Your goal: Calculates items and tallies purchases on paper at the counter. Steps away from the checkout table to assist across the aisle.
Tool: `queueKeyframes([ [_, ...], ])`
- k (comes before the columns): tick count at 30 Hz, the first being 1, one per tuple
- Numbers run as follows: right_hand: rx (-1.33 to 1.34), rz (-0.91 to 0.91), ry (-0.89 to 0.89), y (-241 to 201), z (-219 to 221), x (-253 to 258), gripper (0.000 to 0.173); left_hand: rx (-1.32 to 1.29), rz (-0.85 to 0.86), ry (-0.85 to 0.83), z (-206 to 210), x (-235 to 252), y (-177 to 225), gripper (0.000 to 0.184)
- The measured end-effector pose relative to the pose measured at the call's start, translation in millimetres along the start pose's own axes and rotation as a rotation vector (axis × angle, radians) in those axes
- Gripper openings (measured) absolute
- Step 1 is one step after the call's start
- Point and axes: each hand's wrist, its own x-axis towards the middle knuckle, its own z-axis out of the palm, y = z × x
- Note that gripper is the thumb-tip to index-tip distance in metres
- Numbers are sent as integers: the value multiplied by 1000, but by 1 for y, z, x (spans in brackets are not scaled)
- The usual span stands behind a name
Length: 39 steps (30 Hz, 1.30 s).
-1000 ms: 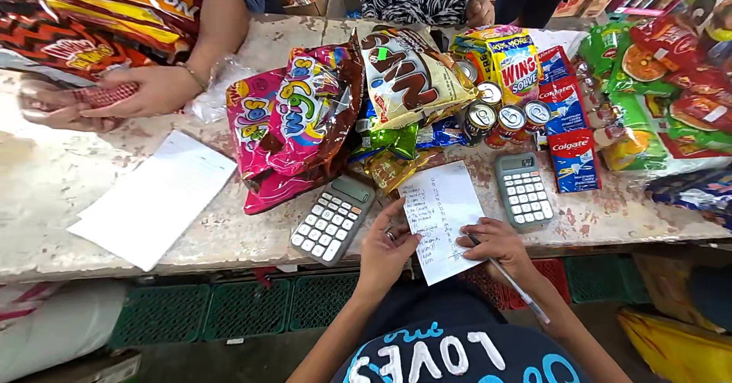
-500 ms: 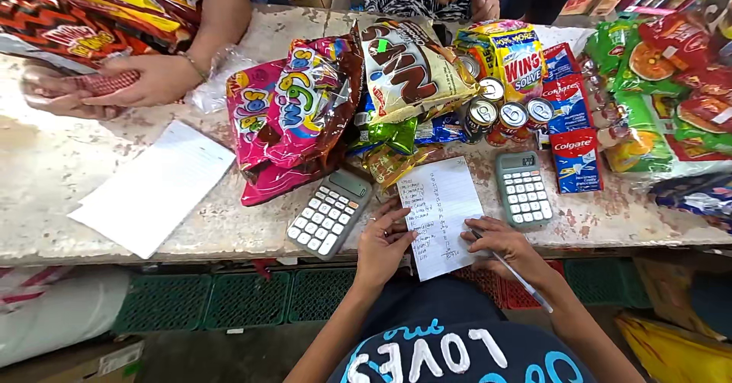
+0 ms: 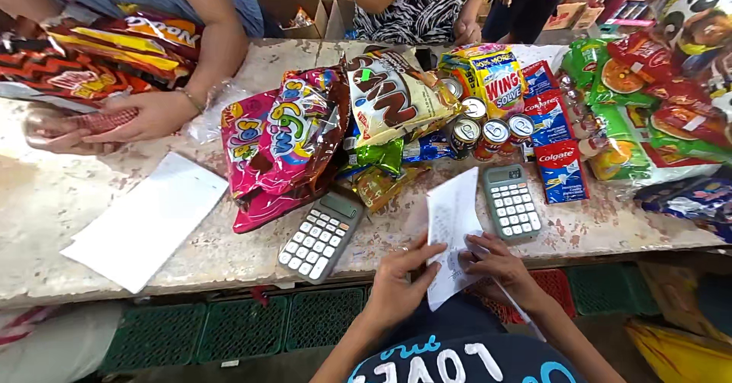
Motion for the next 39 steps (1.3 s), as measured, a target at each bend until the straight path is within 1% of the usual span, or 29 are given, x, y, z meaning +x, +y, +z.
queueKeyframes([
  [1, 24, -6, 36, -2, 0, -1, 37, 52, 64, 6, 2, 1, 2, 32],
  [2, 54, -10, 88, -4, -1, 0, 38, 88, 87, 31, 3, 2, 3, 33],
  [4, 51, -1, 258, -2, -9, 4, 35, 54, 22, 101, 3, 6, 1, 36],
  [6, -45, 80, 490, 2, -21, 14, 33, -37, -96, 164, 0, 7, -9, 43],
  [7, -131, 160, 578, 5, -28, 19, 38, -48, -142, 190, -1, 7, -16, 46],
  [8, -230, 268, 618, 7, -33, 25, 50, -39, -180, 209, -1, 7, -23, 47],
  [10, -423, 515, 565, 13, -37, 33, 83, -2, -238, 236, 1, 7, -32, 47],
  [11, -498, 616, 517, 16, -36, 36, 96, 20, -252, 235, 3, 10, -33, 47],
  [12, -551, 682, 484, 20, -34, 38, 102, 48, -259, 229, 5, 14, -33, 46],
  [13, -579, 715, 479, 23, -33, 38, 104, 81, -264, 219, 6, 18, -33, 45],
  [14, -586, 713, 491, 27, -33, 36, 103, 117, -273, 206, 7, 22, -33, 44],
  [17, -538, 622, 554, 32, -41, 25, 99, 206, -291, 152, 6, 34, -33, 44],
  [21, -511, 437, 656, 38, -61, -13, 100, 271, -295, 92, 12, 43, -33, 43],
  [23, -538, 406, 728, 43, -74, -34, 103, 265, -272, 86, 17, 44, -33, 43],
  [25, -565, 425, 808, 51, -88, -50, 105, 267, -243, 103, 21, 42, -34, 44],
  [27, -601, 493, 859, 55, -98, -58, 107, 283, -227, 121, 22, 39, -37, 46],
  [30, -653, 604, 844, 49, -100, -55, 110, 350, -257, 143, 22, 36, -37, 49],
  [32, -657, 608, 830, 39, -92, -44, 107, 434, -275, 171, 23, 31, -37, 49],
  [34, -671, 612, 821, 36, -85, -36, 104, 552, -240, 196, 25, 26, -40, 48],
  [36, -688, 624, 822, 38, -82, -32, 103, 626, -179, 178, 29, 21, -37, 46],
  [37, -698, 624, 819, 39, -81, -31, 103, 637, -139, 151, 30, 17, -36, 49],
  [39, -700, 627, 812, 37, -80, -28, 103, 626, -80, 37, 29, 8, -34, 62],
])
